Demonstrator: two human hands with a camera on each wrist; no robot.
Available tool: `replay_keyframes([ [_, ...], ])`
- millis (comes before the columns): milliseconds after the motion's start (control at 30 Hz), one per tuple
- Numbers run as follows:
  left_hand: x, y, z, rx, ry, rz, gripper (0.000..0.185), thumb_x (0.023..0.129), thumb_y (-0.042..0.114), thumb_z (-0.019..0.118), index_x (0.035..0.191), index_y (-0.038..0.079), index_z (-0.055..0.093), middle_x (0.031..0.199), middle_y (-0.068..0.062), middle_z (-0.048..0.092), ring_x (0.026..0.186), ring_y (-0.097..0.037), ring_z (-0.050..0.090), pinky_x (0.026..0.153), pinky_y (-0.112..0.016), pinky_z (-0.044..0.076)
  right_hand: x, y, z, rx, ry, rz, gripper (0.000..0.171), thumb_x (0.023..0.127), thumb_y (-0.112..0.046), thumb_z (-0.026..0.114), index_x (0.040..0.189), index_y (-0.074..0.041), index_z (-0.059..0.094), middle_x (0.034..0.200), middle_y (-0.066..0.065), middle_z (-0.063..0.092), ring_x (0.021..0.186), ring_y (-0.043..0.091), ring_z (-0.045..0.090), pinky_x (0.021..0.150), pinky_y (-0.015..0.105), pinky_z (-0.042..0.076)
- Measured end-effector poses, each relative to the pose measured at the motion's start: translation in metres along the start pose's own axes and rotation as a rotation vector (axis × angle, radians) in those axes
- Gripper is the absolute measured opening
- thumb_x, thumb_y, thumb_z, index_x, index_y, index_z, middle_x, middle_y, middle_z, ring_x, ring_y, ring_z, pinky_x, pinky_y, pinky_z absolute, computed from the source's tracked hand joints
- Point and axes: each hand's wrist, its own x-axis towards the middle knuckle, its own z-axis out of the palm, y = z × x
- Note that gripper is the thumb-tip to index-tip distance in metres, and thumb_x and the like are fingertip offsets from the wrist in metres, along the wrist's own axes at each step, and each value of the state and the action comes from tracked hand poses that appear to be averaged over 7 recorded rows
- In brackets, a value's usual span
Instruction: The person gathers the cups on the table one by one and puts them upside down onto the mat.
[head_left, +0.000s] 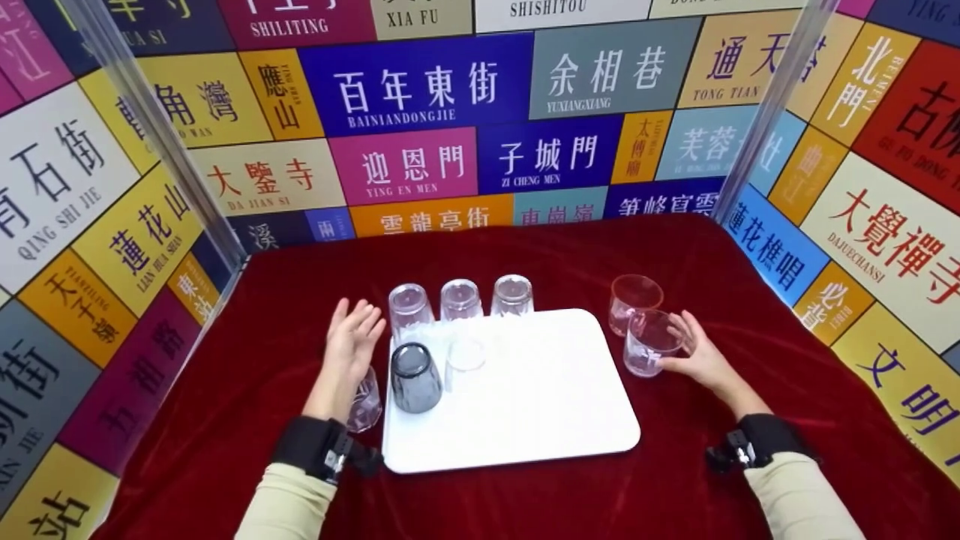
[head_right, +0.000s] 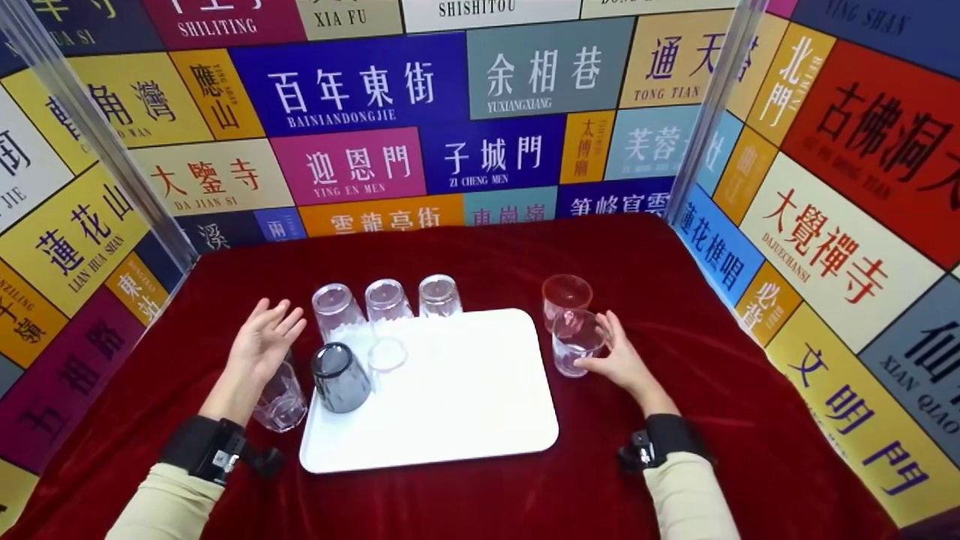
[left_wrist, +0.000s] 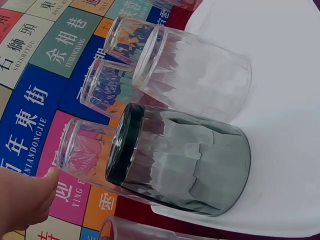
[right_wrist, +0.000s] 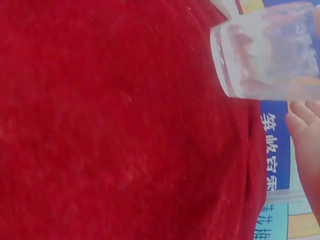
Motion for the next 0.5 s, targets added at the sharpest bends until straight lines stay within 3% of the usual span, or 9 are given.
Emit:
replay_keyframes([
  [100,-0.001,0.001,-0.002,0.001,0.007,-0.006,0.073,0.091,-0.008,0.033,0.147,0.016,-0.009,0.153,-0.013,0.0,0.138,-0.033,0.015,0.111,-0.039,0.02,0.003,0.001,0.004,0.006,-0.001,0.013,0.103,0.073,0.007,0.069,0.141,0.008,-0.009,0.148,0.028,0.01,0.133,0.042,0.015,0.109,0.024,0.023],
  [233,-0.002,0.003,-0.006,0.008,0.03,-0.018,0.073,0.092,-0.007,0.034,0.147,0.017,-0.008,0.154,-0.012,0.001,0.137,-0.033,0.016,0.111,-0.038,0.022,0.005,0.003,0.009,0.008,0.019,0.028,0.098,0.074,0.006,0.069,0.142,0.008,-0.003,0.147,0.027,0.015,0.131,0.037,0.022,0.102,0.016,0.028],
  [367,-0.002,0.006,-0.007,0.013,0.038,-0.018,0.074,0.092,-0.007,0.035,0.147,0.018,-0.007,0.154,-0.012,0.002,0.137,-0.033,0.017,0.111,-0.038,0.023,0.006,0.005,0.013,0.024,0.066,-0.002,0.088,0.074,0.008,0.067,0.14,0.009,0.009,0.141,0.026,0.027,0.123,0.021,0.036,0.095,0.011,0.03],
  [500,-0.002,0.007,-0.007,0.01,0.037,-0.016,0.074,0.091,-0.008,0.035,0.147,0.018,-0.007,0.154,-0.011,0.002,0.137,-0.033,0.017,0.111,-0.038,0.023,0.007,0.007,0.015,0.048,0.099,-0.035,0.08,0.074,0.011,0.066,0.137,0.01,0.017,0.126,-0.001,0.045,0.11,-0.001,0.045,0.093,0.01,0.034],
])
